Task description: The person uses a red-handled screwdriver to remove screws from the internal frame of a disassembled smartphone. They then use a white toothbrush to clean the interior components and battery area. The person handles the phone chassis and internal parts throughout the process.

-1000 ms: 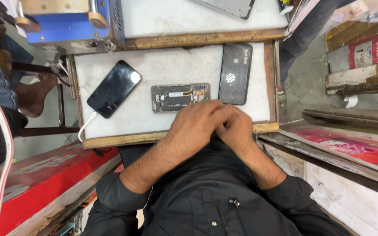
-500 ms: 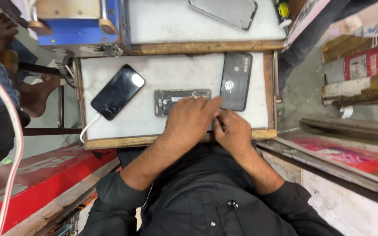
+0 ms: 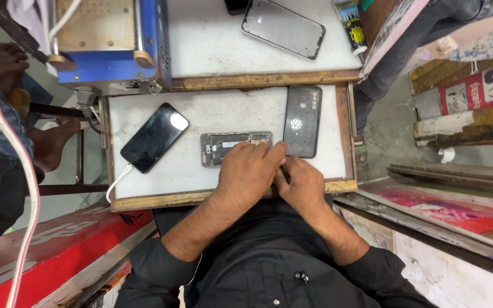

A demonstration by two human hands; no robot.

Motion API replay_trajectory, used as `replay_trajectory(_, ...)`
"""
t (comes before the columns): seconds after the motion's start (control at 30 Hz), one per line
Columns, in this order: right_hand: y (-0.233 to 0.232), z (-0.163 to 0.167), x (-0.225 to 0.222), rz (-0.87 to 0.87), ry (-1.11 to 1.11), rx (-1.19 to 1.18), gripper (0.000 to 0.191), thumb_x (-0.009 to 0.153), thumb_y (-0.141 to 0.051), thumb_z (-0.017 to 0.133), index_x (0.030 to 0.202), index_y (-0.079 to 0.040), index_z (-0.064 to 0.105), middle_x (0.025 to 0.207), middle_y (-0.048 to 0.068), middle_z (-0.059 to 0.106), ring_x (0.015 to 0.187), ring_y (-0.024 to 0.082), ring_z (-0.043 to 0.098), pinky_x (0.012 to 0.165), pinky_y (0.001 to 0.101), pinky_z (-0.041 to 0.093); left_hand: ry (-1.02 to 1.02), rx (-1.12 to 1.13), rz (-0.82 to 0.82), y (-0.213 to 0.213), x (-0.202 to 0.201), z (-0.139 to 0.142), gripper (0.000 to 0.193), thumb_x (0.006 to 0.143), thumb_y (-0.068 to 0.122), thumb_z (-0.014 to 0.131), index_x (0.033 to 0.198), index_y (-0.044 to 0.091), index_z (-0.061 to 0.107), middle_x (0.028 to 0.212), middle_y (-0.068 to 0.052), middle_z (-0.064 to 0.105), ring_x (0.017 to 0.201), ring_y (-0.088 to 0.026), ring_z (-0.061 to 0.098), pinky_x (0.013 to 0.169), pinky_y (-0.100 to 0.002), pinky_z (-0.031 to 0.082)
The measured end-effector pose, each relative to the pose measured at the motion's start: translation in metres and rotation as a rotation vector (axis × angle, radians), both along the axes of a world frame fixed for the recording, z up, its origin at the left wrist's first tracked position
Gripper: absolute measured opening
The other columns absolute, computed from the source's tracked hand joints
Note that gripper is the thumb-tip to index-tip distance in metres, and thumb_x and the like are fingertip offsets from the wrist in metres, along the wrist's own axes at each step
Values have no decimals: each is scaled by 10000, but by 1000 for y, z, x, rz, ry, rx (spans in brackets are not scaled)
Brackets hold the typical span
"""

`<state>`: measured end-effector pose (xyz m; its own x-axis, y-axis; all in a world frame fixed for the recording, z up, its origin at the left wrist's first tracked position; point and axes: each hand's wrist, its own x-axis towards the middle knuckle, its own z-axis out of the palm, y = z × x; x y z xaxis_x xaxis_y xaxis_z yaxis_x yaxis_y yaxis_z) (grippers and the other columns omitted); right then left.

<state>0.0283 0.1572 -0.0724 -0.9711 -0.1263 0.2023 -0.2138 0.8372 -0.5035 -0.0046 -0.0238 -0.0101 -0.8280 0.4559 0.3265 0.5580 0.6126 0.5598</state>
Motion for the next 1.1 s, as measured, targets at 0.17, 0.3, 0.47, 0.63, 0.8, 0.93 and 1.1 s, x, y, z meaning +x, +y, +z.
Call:
replay_trajectory(0.17, -4, 4, 4, -2, 11, 6, 185, 798, -154, 783, 960, -81, 731, 894, 99, 722, 794, 318, 704, 663, 418, 566, 41, 131, -79, -2, 3, -1, 494, 785, 22, 703, 1264, 117, 633, 990, -62, 713, 862, -262, 718, 736, -396, 567)
replay_trajectory(0.3, -5, 8, 6, 2, -18, 10, 211, 831, -140, 772, 1019, -52, 734, 878, 101, 714, 756, 312, 695, 638, 415, 558, -15, -49, 35, -3, 6, 0, 384, 864, 113, 768, 1226, 88, 643, 859, -85, 676, 755, -255, 688, 710, -411, 555)
replay_trajectory(0.47, -6, 11, 10, 7, 33, -18, 174, 815, -128, 773, 966, -59, 720, 878, 101, 714, 737, 294, 692, 626, 399, 558, -54, 58, -121, -7, 6, -1, 515, 731, 23, 727, 1236, 107, 671, 927, -61, 727, 826, -276, 704, 743, -436, 533)
replay_trajectory(0.63, -4, 7, 13, 8, 20, -55, 185, 846, -90, 748, 1028, -55, 744, 825, 87, 697, 689, 268, 681, 607, 399, 546, -16, 26, 16, -8, 7, -5, 329, 912, 137, 718, 1232, 100, 648, 1031, -79, 727, 925, -254, 706, 890, -412, 539)
replay_trajectory(0.8, 1, -4, 12, -17, -21, -25, 123, 850, -96, 763, 964, -60, 732, 814, 95, 685, 715, 294, 679, 623, 405, 544, -83, -9, -60, -6, 4, -12, 409, 850, 109, 732, 1255, 101, 676, 911, -57, 731, 860, -266, 702, 887, -450, 531)
replay_trajectory(0.93, 4, -9, 12, 17, 47, -52, 144, 838, -91, 747, 978, -69, 723, 840, 83, 692, 732, 284, 687, 631, 393, 551, 15, 77, -33, -3, 3, -16, 345, 864, 109, 701, 1206, 88, 665, 1009, -126, 731, 934, -300, 718, 928, -440, 536)
replay_trajectory(1.1, 4, -5, 11, 21, 27, -48, 194, 853, -89, 758, 1046, -78, 736, 841, 58, 694, 693, 233, 667, 607, 357, 538, 146, 37, 42, -1, 5, -26, 266, 878, 165, 764, 1119, 89, 680, 751, -50, 694, 743, -240, 711, 917, -474, 549)
